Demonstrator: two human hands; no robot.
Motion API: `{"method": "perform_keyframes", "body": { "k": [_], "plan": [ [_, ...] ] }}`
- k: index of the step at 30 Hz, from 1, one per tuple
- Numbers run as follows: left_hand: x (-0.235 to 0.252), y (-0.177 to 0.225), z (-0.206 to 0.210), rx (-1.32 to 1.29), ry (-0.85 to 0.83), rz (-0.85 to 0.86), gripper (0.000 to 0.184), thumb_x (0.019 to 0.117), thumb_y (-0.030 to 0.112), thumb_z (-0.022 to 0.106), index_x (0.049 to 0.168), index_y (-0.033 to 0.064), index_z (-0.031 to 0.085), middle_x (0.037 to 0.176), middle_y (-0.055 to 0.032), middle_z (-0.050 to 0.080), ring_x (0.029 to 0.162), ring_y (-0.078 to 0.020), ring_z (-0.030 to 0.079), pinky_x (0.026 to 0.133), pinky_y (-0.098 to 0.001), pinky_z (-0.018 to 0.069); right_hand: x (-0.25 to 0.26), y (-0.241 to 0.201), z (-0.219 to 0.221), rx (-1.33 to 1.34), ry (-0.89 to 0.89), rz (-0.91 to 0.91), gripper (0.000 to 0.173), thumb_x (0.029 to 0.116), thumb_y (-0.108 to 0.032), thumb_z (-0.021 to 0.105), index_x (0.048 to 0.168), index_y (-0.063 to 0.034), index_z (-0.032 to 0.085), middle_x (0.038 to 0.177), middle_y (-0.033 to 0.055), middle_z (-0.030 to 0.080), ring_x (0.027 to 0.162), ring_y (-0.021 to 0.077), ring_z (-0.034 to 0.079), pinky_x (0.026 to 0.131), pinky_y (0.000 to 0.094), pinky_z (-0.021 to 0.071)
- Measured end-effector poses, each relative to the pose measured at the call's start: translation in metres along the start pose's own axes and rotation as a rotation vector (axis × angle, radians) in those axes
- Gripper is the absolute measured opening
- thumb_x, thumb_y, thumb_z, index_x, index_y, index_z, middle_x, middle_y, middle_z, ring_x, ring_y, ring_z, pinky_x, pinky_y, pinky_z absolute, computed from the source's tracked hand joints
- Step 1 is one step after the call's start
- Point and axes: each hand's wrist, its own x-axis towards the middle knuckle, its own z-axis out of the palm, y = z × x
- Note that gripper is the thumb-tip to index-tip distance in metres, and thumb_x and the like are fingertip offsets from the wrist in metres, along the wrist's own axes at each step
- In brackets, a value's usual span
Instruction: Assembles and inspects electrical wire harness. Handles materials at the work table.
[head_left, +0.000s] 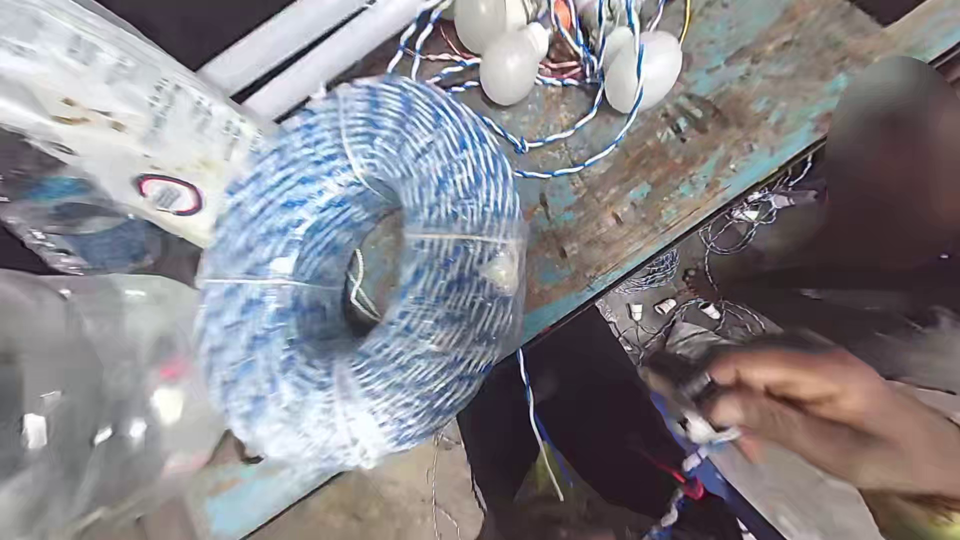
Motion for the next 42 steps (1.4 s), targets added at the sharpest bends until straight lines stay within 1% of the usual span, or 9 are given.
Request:
{"method": "perform_keyframes", "body": {
  "k": [4, 8, 13, 20, 24, 29, 32, 35, 42],
  "plan": [
    [0.015, 0.067, -0.041, -0.055, -0.003, -0.087, 0.023, 0.0953, 0.016, 0.072, 0.106, -0.0044, 0.075, 0.086, -0.0113, 0.075, 0.077, -0.0103, 0.070, 0.074, -0.0249, 0.0586, 0.060, -0.053, -0.027, -0.104, 0.124, 0.064, 0.023, 0.1044, -0.034, 0.058, 0.094, -0.0156, 0.066, 0.062, -0.0142, 0.057, 0.051, -0.0084, 0.052, 0.045, 0.0106, 0.0452],
    [0.015, 0.118, -0.079, 0.287, 0.044, -0.154, 0.042, 0.0954, 0.031, 0.069, 0.129, 0.0051, 0.068, 0.094, -0.0057, 0.076, 0.081, -0.0133, 0.073, 0.075, -0.0364, 0.0614, 0.131, -0.113, -0.053, -0.159, 0.133, 0.086, 0.022, 0.1040, -0.026, 0.057, 0.094, -0.0093, 0.066, 0.061, -0.0061, 0.057, 0.046, 0.0025, 0.055, 0.041, 0.0209, 0.0498],
    [0.032, 0.131, -0.166, 0.330, 0.381, -0.413, 0.029, 0.0973, 0.022, 0.067, 0.122, 0.0082, 0.072, 0.087, -0.0043, 0.072, 0.066, -0.0107, 0.064, 0.063, -0.0341, 0.0571, 0.226, -0.152, -0.065, -0.170, 0.006, 0.200, 0.029, 0.1068, -0.028, 0.055, 0.094, -0.0035, 0.065, 0.074, 0.0056, 0.063, 0.058, 0.0137, 0.062, 0.056, 0.0343, 0.0571],
    [0.105, 0.048, -0.205, 0.562, 0.718, -0.514, 0.031, 0.1036, 0.018, 0.057, 0.127, 0.0011, 0.069, 0.121, -0.0225, 0.070, 0.115, -0.0385, 0.067, 0.104, -0.0577, 0.0489, 0.338, -0.104, -0.039, -0.063, 0.083, 0.370, 0.031, 0.1080, -0.026, 0.051, 0.112, 0.0028, 0.062, 0.099, 0.0155, 0.068, 0.080, 0.0203, 0.069, 0.075, 0.0398, 0.0582],
    [0.082, 0.066, -0.161, 0.472, 0.673, -0.616, 0.051, 0.1021, 0.017, 0.060, 0.149, 0.0005, 0.049, 0.140, -0.0241, 0.060, 0.132, -0.0390, 0.057, 0.114, -0.0561, 0.0421, 0.342, -0.084, -0.019, -0.010, 0.064, 0.447, 0.032, 0.1080, -0.021, 0.050, 0.130, 0.0022, 0.055, 0.116, 0.0157, 0.068, 0.087, 0.0177, 0.069, 0.077, 0.0361, 0.0574],
    [-0.027, 0.083, -0.045, 0.413, 0.815, -0.494, 0.045, 0.0984, 0.016, 0.064, 0.141, 0.0018, 0.059, 0.138, -0.0207, 0.062, 0.129, -0.0356, 0.060, 0.111, -0.0523, 0.0460, 0.339, -0.086, -0.011, -0.088, 0.104, 0.453, 0.032, 0.1066, -0.024, 0.047, 0.125, -0.0001, 0.057, 0.095, 0.0029, 0.063, 0.068, 0.0058, 0.054, 0.064, 0.0263, 0.0497],
    [-0.101, 0.066, 0.029, 0.162, 0.854, -0.800, 0.041, 0.1003, 0.019, 0.064, 0.139, 0.0055, 0.062, 0.136, -0.0178, 0.064, 0.128, -0.0315, 0.061, 0.112, -0.0491, 0.0464, 0.359, -0.090, -0.015, 0.062, 0.196, 0.508, 0.010, 0.1046, -0.018, 0.045, 0.104, -0.0131, 0.054, 0.073, -0.0093, 0.055, 0.051, 0.0002, 0.045, 0.050, 0.0188, 0.0440],
    [-0.154, 0.056, 0.094, -0.187, 0.947, -1.179, 0.044, 0.1032, 0.026, 0.058, 0.142, 0.0056, 0.060, 0.139, -0.0191, 0.062, 0.130, -0.0331, 0.059, 0.114, -0.0512, 0.0437, 0.399, -0.102, -0.016, 0.175, 0.232, 0.540, 0.020, 0.1097, -0.023, 0.038, 0.094, -0.0180, 0.050, 0.064, -0.0104, 0.047, 0.047, 0.0004, 0.043, 0.048, 0.0176, 0.0425],
    [-0.176, 0.056, 0.212, -0.570, 1.331, -1.391, 0.036, 0.1067, 0.023, 0.054, 0.129, -0.0014, 0.067, 0.128, -0.0199, 0.069, 0.123, -0.0303, 0.065, 0.112, -0.0497, 0.0448, 0.498, -0.115, 0.038, 0.293, 0.026, 0.421, 0.013, 0.1095, -0.017, 0.040, 0.110, -0.0134, 0.052, 0.086, -0.0035, 0.061, 0.069, 0.0057, 0.061, 0.064, 0.0223, 0.0542]
  ]
}}
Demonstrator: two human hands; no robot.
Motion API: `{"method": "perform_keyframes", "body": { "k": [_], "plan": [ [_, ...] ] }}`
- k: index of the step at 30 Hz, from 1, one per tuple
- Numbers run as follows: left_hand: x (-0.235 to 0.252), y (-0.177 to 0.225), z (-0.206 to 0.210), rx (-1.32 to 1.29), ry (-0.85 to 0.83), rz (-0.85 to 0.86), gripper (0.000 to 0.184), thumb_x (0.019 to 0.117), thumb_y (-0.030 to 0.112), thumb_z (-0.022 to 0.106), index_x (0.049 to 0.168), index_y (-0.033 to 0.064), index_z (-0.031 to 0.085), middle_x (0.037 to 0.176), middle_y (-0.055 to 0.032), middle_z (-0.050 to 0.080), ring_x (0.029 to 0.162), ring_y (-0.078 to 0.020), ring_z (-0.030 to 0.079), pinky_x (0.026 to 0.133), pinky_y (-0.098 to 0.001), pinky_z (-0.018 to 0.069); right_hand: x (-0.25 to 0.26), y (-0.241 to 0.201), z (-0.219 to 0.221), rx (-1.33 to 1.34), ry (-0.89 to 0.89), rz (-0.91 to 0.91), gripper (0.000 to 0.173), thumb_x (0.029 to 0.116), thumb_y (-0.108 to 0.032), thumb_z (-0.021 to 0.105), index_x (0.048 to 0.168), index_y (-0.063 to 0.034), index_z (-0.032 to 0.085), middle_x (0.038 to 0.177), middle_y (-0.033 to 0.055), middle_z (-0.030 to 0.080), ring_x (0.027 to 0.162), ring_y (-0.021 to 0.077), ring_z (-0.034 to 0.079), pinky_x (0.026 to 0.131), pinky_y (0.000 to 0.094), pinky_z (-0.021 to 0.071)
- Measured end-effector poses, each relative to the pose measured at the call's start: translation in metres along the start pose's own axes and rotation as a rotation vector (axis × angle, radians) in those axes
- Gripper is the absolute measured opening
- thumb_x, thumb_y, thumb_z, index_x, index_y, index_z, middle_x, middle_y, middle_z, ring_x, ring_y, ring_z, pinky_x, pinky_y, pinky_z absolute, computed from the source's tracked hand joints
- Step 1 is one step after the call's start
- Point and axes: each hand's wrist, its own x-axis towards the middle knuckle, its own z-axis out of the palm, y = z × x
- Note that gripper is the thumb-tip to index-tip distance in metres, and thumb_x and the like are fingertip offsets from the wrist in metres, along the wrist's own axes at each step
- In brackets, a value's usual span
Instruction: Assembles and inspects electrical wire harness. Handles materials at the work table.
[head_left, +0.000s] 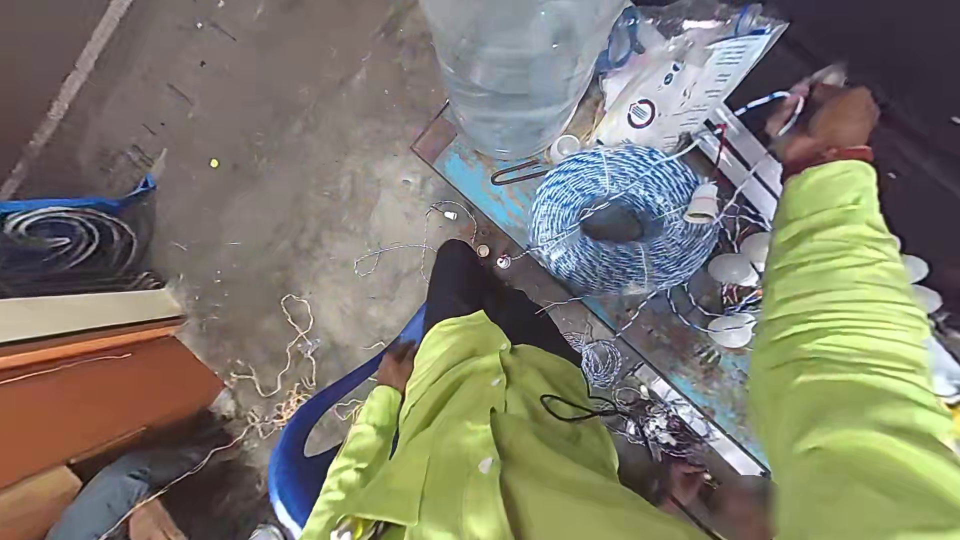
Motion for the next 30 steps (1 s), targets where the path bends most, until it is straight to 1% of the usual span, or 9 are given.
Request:
{"method": "perform_keyframes", "body": {
  "k": [4, 7, 9, 13, 16, 21, 24, 27, 30],
  "plan": [
    [-0.033, -0.010, 0.012, -0.097, 0.024, -0.079, 0.031, 0.1061, 0.014, 0.050, 0.117, -0.0071, 0.068, 0.111, -0.0222, 0.071, 0.104, -0.0247, 0.067, 0.099, -0.0443, 0.0505, 0.008, 0.021, 0.029, -0.197, -0.108, -0.204, 0.017, 0.1078, -0.014, 0.047, 0.120, -0.0012, 0.048, 0.099, 0.0043, 0.063, 0.083, 0.0109, 0.067, 0.077, 0.0281, 0.0593],
    [-0.038, -0.004, 0.009, 0.138, -0.049, -0.204, 0.034, 0.1071, 0.017, 0.050, 0.124, -0.0075, 0.065, 0.123, -0.0299, 0.066, 0.119, -0.0404, 0.063, 0.106, -0.0572, 0.0443, 0.007, 0.046, 0.012, -0.599, -0.208, -0.397, 0.036, 0.1021, -0.020, 0.057, 0.123, 0.0085, 0.054, 0.108, 0.0152, 0.065, 0.095, 0.0157, 0.067, 0.089, 0.0317, 0.0571],
    [-0.038, -0.013, 0.010, 0.261, -0.093, -0.267, 0.036, 0.1067, 0.017, 0.051, 0.130, -0.0094, 0.061, 0.130, -0.0340, 0.061, 0.127, -0.0462, 0.057, 0.109, -0.0604, 0.0403, -0.003, 0.059, -0.009, -0.902, -0.283, -0.465, 0.045, 0.1027, -0.025, 0.057, 0.131, 0.0103, 0.055, 0.121, 0.0263, 0.065, 0.109, 0.0284, 0.066, 0.099, 0.0403, 0.0523],
    [-0.026, -0.016, 0.013, 0.310, -0.120, -0.450, 0.040, 0.1108, 0.013, 0.042, 0.139, -0.0148, 0.050, 0.143, -0.0367, 0.051, 0.139, -0.0459, 0.047, 0.116, -0.0535, 0.0333, -0.016, 0.081, -0.037, -1.102, -0.350, -0.534, 0.031, 0.1031, -0.014, 0.053, 0.124, 0.0064, 0.066, 0.120, 0.0264, 0.069, 0.111, 0.0374, 0.068, 0.101, 0.0511, 0.0498],
    [-0.023, -0.021, 0.000, 0.304, -0.120, -0.428, 0.043, 0.1120, 0.010, 0.036, 0.142, -0.0192, 0.042, 0.147, -0.0394, 0.044, 0.143, -0.0462, 0.041, 0.120, -0.0497, 0.0276, -0.031, 0.078, -0.050, -1.244, -0.368, -0.507, 0.031, 0.1047, -0.015, 0.049, 0.122, 0.0012, 0.070, 0.121, 0.0254, 0.070, 0.115, 0.0415, 0.067, 0.103, 0.0573, 0.0463],
    [-0.028, 0.010, -0.048, 0.534, -0.279, -0.277, 0.037, 0.1062, 0.018, 0.054, 0.132, -0.0075, 0.060, 0.134, -0.0329, 0.059, 0.131, -0.0488, 0.054, 0.110, -0.0629, 0.0397, -0.033, 0.059, -0.049, -1.443, -0.568, -0.497, 0.028, 0.1028, -0.010, 0.057, 0.126, 0.0026, 0.067, 0.126, 0.0382, 0.062, 0.124, 0.0604, 0.053, 0.105, 0.0770, 0.0347],
    [-0.017, -0.011, -0.058, 0.352, -0.218, -0.134, 0.034, 0.1054, 0.019, 0.054, 0.132, 0.0007, 0.064, 0.128, -0.0242, 0.066, 0.122, -0.0407, 0.063, 0.107, -0.0598, 0.0448, -0.024, 0.065, -0.060, -1.452, -0.569, -0.302, 0.032, 0.1034, -0.012, 0.054, 0.130, 0.0046, 0.062, 0.124, 0.0371, 0.062, 0.117, 0.0544, 0.059, 0.099, 0.0721, 0.0431],
    [-0.004, -0.019, -0.053, 0.225, -0.206, -0.163, 0.035, 0.1057, 0.020, 0.054, 0.135, 0.0023, 0.063, 0.131, -0.0237, 0.065, 0.124, -0.0399, 0.062, 0.108, -0.0593, 0.0445, -0.047, 0.057, -0.046, -1.512, -0.398, -0.190, 0.038, 0.1041, -0.020, 0.051, 0.131, 0.0039, 0.063, 0.131, 0.0326, 0.061, 0.126, 0.0447, 0.058, 0.109, 0.0606, 0.0421],
    [0.006, -0.025, -0.055, 0.195, -0.249, -0.210, 0.036, 0.1051, 0.023, 0.055, 0.133, 0.0021, 0.064, 0.130, -0.0258, 0.065, 0.124, -0.0428, 0.061, 0.107, -0.0618, 0.0440, -0.067, 0.048, -0.029, -1.748, -0.329, -0.171, 0.039, 0.1045, -0.024, 0.052, 0.129, 0.0022, 0.065, 0.132, 0.0343, 0.060, 0.129, 0.0504, 0.055, 0.108, 0.0688, 0.0384]
  ]
}}
